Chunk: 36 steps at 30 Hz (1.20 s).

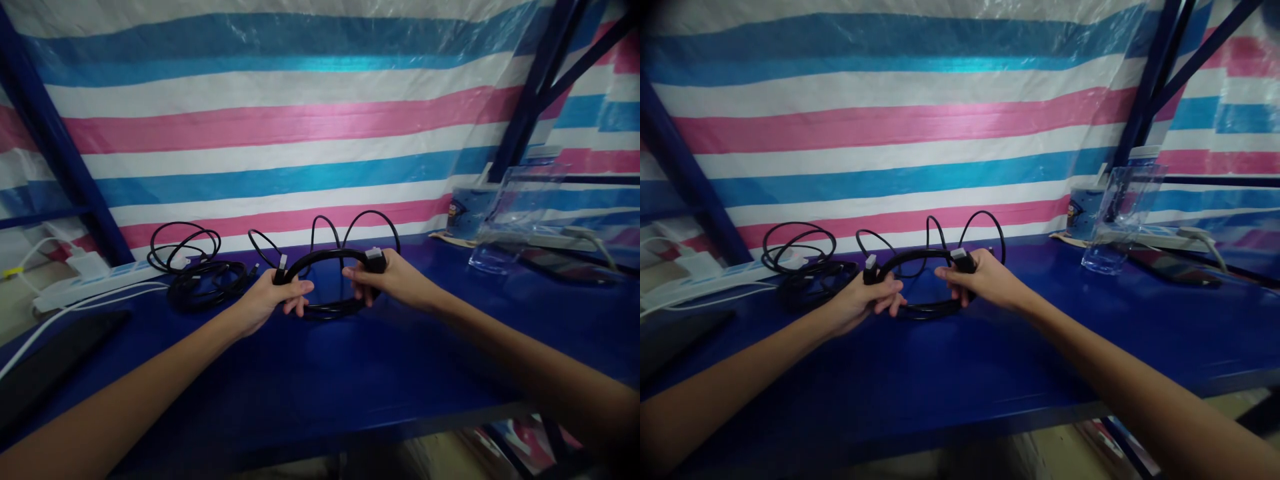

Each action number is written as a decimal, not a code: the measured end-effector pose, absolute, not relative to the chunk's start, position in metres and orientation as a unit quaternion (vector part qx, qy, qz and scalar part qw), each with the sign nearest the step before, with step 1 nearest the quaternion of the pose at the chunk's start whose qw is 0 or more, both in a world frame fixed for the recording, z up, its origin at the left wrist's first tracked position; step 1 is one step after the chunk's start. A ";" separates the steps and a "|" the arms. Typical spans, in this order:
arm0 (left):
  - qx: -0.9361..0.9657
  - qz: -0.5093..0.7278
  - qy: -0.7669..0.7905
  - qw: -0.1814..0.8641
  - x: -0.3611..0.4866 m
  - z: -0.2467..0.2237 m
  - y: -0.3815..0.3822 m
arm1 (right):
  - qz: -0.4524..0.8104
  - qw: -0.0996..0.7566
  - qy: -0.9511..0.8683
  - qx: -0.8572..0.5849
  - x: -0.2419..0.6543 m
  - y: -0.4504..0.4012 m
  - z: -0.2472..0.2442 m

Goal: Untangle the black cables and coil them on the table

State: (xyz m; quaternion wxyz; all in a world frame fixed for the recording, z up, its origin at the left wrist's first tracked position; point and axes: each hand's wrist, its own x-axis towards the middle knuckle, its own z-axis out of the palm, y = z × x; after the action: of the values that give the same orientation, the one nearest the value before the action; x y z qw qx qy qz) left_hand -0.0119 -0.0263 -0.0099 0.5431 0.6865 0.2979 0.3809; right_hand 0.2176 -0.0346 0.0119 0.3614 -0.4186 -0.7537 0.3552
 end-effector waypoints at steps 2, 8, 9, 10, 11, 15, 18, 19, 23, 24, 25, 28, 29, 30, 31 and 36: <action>0.676 0.380 0.308 0.551 -0.010 -0.017 -0.022 | 0.399 0.334 -0.749 -0.410 0.220 -0.031 0.006; 0.641 0.373 0.267 0.615 0.003 -0.007 -0.014 | 0.447 0.372 -0.714 -0.390 0.218 -0.023 0.003; 0.646 0.333 0.248 0.641 0.003 0.000 -0.015 | 0.433 0.374 -0.721 -0.391 0.217 -0.024 0.006; 0.658 0.271 0.229 0.664 0.002 0.007 -0.016 | 0.413 0.364 -0.738 -0.390 0.216 -0.025 0.010; 0.670 0.199 0.213 0.682 -0.001 0.014 -0.017 | 0.388 0.344 -0.762 -0.387 0.216 -0.026 0.013; 0.674 0.119 0.184 0.705 -0.011 0.023 -0.020 | 0.281 0.251 -0.846 -0.377 0.216 -0.031 0.025; 0.642 0.249 0.182 0.702 -0.009 0.017 -0.023 | 0.280 0.240 -0.841 -0.396 0.219 -0.034 0.025; 0.631 0.290 0.192 0.693 -0.006 0.015 -0.023 | 0.293 0.252 -0.830 -0.402 0.220 -0.035 0.024; 0.604 0.392 0.249 0.648 0.007 0.012 -0.024 | 0.307 0.379 -0.778 -0.394 0.219 -0.040 0.019; 0.597 0.403 0.257 0.644 0.008 0.011 -0.023 | 0.289 0.417 -0.770 -0.388 0.218 -0.040 0.018; 0.591 0.408 0.262 0.645 0.009 0.010 -0.022 | 0.265 0.449 -0.763 -0.383 0.216 -0.040 0.018; 0.594 0.412 0.264 0.638 0.007 0.007 -0.020 | 0.159 0.494 -0.766 -0.379 0.213 -0.038 0.020; 0.610 0.402 0.263 0.630 0.005 0.008 -0.019 | 0.127 0.492 -0.774 -0.379 0.212 -0.038 0.022; 0.634 0.380 0.263 0.620 0.003 0.011 -0.019 | 0.104 0.482 -0.784 -0.377 0.211 -0.039 0.025; 0.663 0.344 0.263 0.611 0.001 0.016 -0.020 | 0.095 0.464 -0.798 -0.372 0.210 -0.040 0.030; 0.755 0.068 0.250 0.602 0.001 0.053 -0.030 | 0.172 0.306 -0.877 -0.330 0.205 -0.052 0.055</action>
State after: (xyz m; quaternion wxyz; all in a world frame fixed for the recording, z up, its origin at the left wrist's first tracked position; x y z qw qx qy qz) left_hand 0.0010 -0.0305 0.0532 0.6020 0.7551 0.2504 0.0683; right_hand 0.2052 -0.0518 0.0555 0.3059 -0.3297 -0.8765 0.1715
